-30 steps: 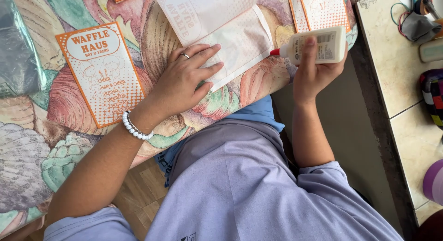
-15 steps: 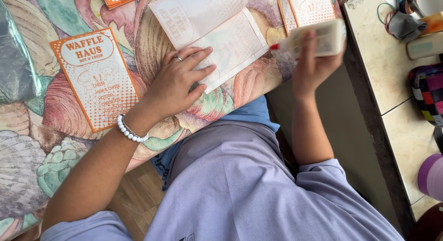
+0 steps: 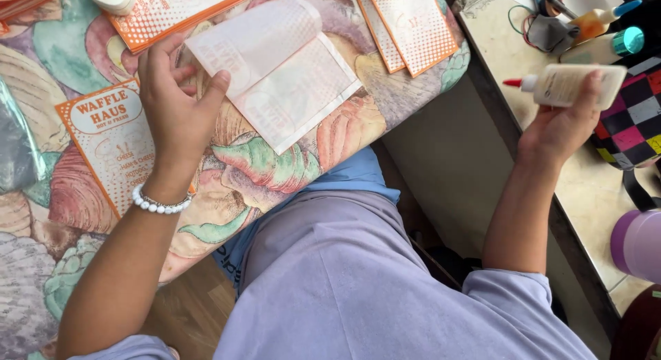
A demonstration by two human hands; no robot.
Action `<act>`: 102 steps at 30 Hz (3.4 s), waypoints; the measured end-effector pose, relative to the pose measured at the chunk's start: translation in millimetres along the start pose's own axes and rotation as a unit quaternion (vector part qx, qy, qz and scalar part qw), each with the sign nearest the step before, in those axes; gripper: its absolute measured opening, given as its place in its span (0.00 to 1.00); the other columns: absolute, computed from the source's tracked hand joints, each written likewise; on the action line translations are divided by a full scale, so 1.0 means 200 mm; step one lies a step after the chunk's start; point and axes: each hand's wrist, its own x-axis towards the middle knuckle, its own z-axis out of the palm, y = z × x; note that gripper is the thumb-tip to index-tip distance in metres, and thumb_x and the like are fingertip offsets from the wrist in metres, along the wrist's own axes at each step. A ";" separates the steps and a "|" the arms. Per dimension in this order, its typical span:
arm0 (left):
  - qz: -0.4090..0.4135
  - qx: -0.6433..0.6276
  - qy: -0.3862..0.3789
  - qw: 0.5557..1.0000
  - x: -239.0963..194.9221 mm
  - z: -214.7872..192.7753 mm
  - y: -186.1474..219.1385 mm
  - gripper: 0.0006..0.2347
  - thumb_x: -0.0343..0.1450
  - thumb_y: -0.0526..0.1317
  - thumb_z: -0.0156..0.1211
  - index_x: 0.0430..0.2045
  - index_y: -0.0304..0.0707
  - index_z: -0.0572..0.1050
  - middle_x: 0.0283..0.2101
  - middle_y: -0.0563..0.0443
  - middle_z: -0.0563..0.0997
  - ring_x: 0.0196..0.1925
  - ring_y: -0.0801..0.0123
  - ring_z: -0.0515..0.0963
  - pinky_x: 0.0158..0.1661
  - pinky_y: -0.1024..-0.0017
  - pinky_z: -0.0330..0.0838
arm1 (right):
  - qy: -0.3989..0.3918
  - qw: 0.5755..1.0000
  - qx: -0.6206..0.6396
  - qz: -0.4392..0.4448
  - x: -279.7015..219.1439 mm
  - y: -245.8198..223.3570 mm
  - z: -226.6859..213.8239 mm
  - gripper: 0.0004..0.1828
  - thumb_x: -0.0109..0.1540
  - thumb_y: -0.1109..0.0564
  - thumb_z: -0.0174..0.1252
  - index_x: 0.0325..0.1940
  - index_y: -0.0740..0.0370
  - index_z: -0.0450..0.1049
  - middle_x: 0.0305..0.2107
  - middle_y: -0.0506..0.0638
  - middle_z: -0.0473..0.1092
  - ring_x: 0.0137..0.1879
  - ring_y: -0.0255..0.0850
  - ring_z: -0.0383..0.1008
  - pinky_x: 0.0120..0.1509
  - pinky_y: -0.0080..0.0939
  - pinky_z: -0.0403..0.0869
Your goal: The person applies glue from a bottle to the edges of printed paper sheets and folds them over to assemble paper envelopes, handling multiple sheets one at a time.
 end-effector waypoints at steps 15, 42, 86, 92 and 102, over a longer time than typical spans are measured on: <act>0.329 0.005 -0.055 0.943 -0.09 0.06 0.03 0.41 0.81 0.35 0.64 0.80 0.63 0.36 0.79 0.37 0.48 0.78 0.46 0.60 0.64 0.56 0.80 | -0.066 0.805 -0.479 -0.342 0.07 0.06 -0.26 0.20 0.67 0.51 0.80 0.41 0.58 0.73 0.32 0.47 0.74 0.35 0.37 0.72 0.35 0.38 0.69; -0.161 0.151 -0.200 0.955 0.02 0.34 0.21 0.18 0.63 0.37 0.70 0.47 0.60 0.80 0.44 0.53 0.84 0.48 0.49 0.85 0.47 0.53 0.78 | -0.541 0.826 0.154 -0.021 -1.14 -0.01 0.40 0.48 0.61 0.20 0.50 0.64 0.65 0.60 0.42 0.78 0.69 0.51 0.71 0.78 0.59 0.65 0.78; -0.041 -0.300 0.093 0.949 -0.06 0.02 0.55 0.05 0.71 0.37 0.68 0.35 0.36 0.82 0.31 0.50 0.86 0.39 0.78 0.83 0.44 0.77 0.78 | -0.491 0.867 0.029 -0.081 -1.10 -0.02 0.96 0.39 0.61 0.71 0.69 0.74 0.66 0.60 0.38 0.63 0.78 0.44 0.43 0.81 0.53 0.38 0.80; 0.010 -0.234 0.089 0.968 -0.06 -0.03 0.56 0.02 0.71 0.36 0.71 0.31 0.39 0.83 0.26 0.51 0.86 0.37 0.78 0.85 0.46 0.75 0.77 | -0.528 0.783 -0.072 -0.321 -1.10 -0.11 1.03 0.25 0.60 0.65 0.72 0.59 0.70 0.73 0.41 0.64 0.76 0.53 0.58 0.77 0.63 0.54 0.74; 0.000 -0.193 0.039 0.981 -0.08 -0.14 0.59 0.03 0.71 0.36 0.71 0.29 0.37 0.84 0.22 0.50 0.84 0.36 0.74 0.85 0.43 0.70 0.77 | -0.570 0.585 -0.176 -0.549 -1.21 -0.23 1.11 0.07 0.68 0.55 0.61 0.39 0.59 0.78 0.46 0.52 0.76 0.62 0.60 0.73 0.64 0.57 0.71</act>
